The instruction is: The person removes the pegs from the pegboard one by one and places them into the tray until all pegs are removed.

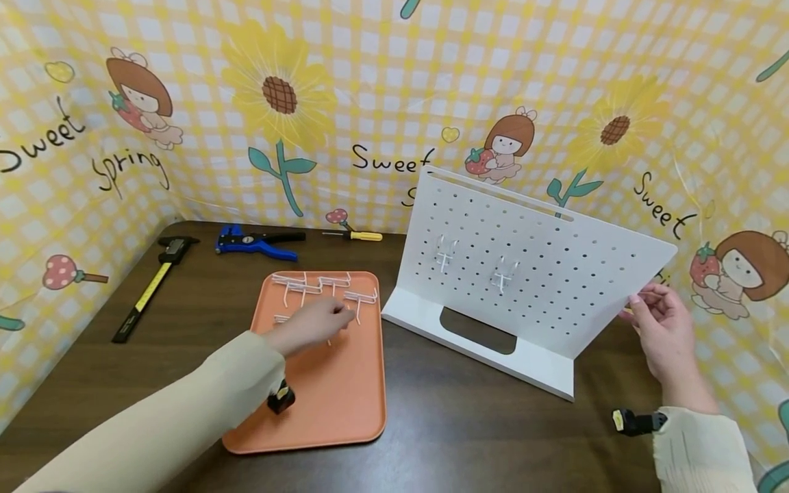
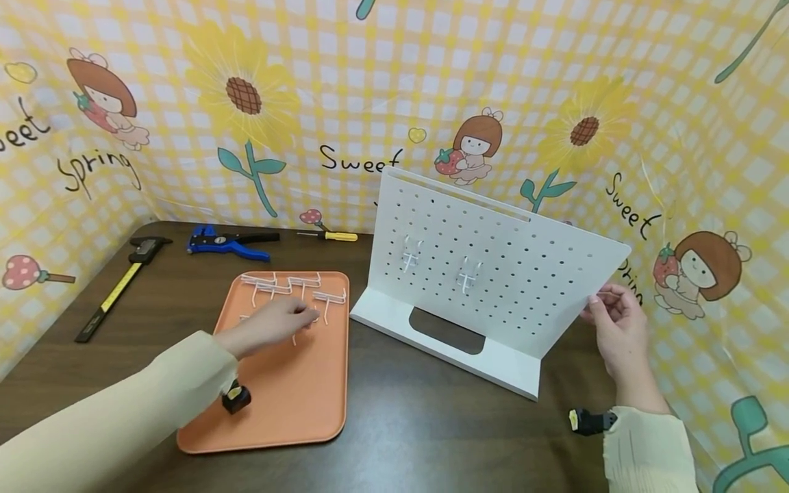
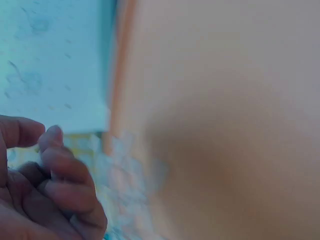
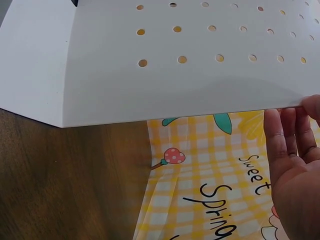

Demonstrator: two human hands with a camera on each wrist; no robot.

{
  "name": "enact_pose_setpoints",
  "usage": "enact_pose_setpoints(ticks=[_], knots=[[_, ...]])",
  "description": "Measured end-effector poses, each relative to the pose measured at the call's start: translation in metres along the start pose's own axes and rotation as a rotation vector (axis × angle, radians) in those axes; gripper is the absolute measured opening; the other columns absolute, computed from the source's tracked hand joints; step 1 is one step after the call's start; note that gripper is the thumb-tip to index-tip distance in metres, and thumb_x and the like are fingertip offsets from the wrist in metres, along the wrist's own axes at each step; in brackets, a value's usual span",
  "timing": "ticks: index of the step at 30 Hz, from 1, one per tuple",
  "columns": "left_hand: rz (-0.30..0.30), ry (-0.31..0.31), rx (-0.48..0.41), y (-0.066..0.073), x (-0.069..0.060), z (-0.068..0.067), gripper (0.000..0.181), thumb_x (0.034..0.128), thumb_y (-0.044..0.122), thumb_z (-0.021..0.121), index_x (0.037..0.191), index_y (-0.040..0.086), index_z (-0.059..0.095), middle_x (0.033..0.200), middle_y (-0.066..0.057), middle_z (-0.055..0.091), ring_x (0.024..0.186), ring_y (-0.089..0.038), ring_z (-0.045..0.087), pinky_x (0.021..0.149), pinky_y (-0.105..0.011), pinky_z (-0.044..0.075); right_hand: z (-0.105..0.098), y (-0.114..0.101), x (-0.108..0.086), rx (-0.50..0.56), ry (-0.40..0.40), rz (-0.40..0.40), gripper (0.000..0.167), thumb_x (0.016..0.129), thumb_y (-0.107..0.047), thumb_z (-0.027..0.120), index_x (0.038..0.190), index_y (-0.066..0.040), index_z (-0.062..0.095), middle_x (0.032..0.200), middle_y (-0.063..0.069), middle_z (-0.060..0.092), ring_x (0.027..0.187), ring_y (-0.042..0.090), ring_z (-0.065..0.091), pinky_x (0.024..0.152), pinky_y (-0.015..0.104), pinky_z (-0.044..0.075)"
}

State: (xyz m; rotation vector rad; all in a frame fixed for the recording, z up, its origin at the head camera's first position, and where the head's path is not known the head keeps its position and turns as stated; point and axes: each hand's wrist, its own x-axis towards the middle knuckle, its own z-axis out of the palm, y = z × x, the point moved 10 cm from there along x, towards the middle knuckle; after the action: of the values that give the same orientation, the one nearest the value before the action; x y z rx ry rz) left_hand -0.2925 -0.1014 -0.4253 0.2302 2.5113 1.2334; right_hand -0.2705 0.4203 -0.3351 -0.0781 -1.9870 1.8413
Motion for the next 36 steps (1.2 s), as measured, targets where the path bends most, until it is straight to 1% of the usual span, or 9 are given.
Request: enact_pose_setpoints(ticks=[3,6,10,13,16,21,22,28,36], knots=[[0.057,-0.035,-0.090,0.031,0.012,0.006,0.029,0.1085,0.020,0.051,0.087,0.002,0.061,0.079,-0.010,0.059,0.066,-0.021,0.051,0.060,-0.033,0.044,-0.001,0.000,0.001,-0.004,0.007,-0.005,0.022,0.102,0.005,0.056,0.110,-0.015,0.058,0.098,-0.004,0.061,0.086,0.004,0.062,0.071,0.013,0.054],[0.074,-0.040,-0.198,0.057,0.031,0.011,0.026,0.1086,0.020,0.052,0.102,0.000,0.067,0.092,-0.012,0.065,0.083,-0.026,0.060,0.072,-0.038,0.050,-0.001,0.001,0.001,-0.002,0.014,-0.018,0.022,0.102,0.005,0.056,0.110,-0.015,0.059,0.098,-0.004,0.061,0.086,0.004,0.062,0.070,0.013,0.054],[0.018,-0.054,-0.383,0.081,0.059,0.025,0.030,0.1082,0.019,0.053,0.124,-0.004,0.065,0.105,-0.013,0.067,0.094,-0.026,0.064,0.082,-0.039,0.052,-0.004,0.002,-0.001,0.010,0.041,-0.032,0.022,0.101,0.007,0.056,0.107,-0.014,0.059,0.095,-0.003,0.061,0.084,0.004,0.063,0.069,0.013,0.054],[-0.031,-0.075,-0.479,0.094,0.074,0.039,0.033,0.1085,0.018,0.053,0.130,-0.005,0.061,0.116,-0.018,0.066,0.098,-0.026,0.064,0.082,-0.035,0.052,-0.003,0.001,-0.002,-0.010,0.053,-0.038,0.022,0.101,0.007,0.056,0.106,-0.014,0.059,0.095,-0.003,0.062,0.084,0.004,0.064,0.069,0.013,0.054],[-0.057,-0.093,-0.530,0.103,0.084,0.051,0.033,0.1098,0.020,0.051,0.128,-0.005,0.061,0.121,-0.020,0.064,0.100,-0.027,0.062,0.078,-0.030,0.050,-0.002,0.000,-0.003,-0.038,0.050,-0.047,0.021,0.101,0.006,0.057,0.107,-0.014,0.059,0.095,-0.004,0.062,0.084,0.004,0.063,0.069,0.012,0.054],[-0.070,-0.105,-0.637,0.112,0.094,0.062,0.033,0.1107,0.021,0.047,0.125,-0.005,0.061,0.105,-0.011,0.064,0.089,-0.021,0.059,0.071,-0.026,0.045,-0.003,-0.003,-0.003,-0.024,0.047,-0.055,0.021,0.102,0.005,0.057,0.109,-0.014,0.060,0.096,-0.003,0.062,0.085,0.005,0.063,0.070,0.013,0.054],[-0.070,-0.108,-0.653,0.114,0.095,0.064,0.031,0.1106,0.021,0.047,0.122,-0.004,0.062,0.101,-0.009,0.064,0.086,-0.019,0.058,0.070,-0.026,0.045,-0.003,-0.003,-0.003,-0.028,0.049,-0.057,0.022,0.102,0.006,0.057,0.109,-0.014,0.060,0.096,-0.003,0.062,0.085,0.005,0.063,0.069,0.013,0.054],[-0.053,-0.129,-0.669,0.120,0.099,0.072,0.029,0.1104,0.019,0.047,0.114,-0.005,0.063,0.087,-0.001,0.061,0.074,-0.013,0.055,0.063,-0.023,0.042,-0.005,-0.004,-0.005,-0.077,0.062,-0.069,0.023,0.102,0.006,0.056,0.109,-0.015,0.061,0.096,-0.004,0.063,0.084,0.004,0.063,0.069,0.012,0.053],[-0.058,-0.109,-0.744,0.120,0.102,0.078,0.024,0.1090,0.014,0.049,0.114,-0.006,0.061,0.083,-0.001,0.059,0.070,-0.012,0.052,0.060,-0.022,0.042,-0.001,0.000,-0.001,-0.111,0.016,-0.052,0.022,0.104,0.002,0.055,0.113,-0.017,0.059,0.101,-0.006,0.062,0.088,0.004,0.063,0.071,0.012,0.053]])
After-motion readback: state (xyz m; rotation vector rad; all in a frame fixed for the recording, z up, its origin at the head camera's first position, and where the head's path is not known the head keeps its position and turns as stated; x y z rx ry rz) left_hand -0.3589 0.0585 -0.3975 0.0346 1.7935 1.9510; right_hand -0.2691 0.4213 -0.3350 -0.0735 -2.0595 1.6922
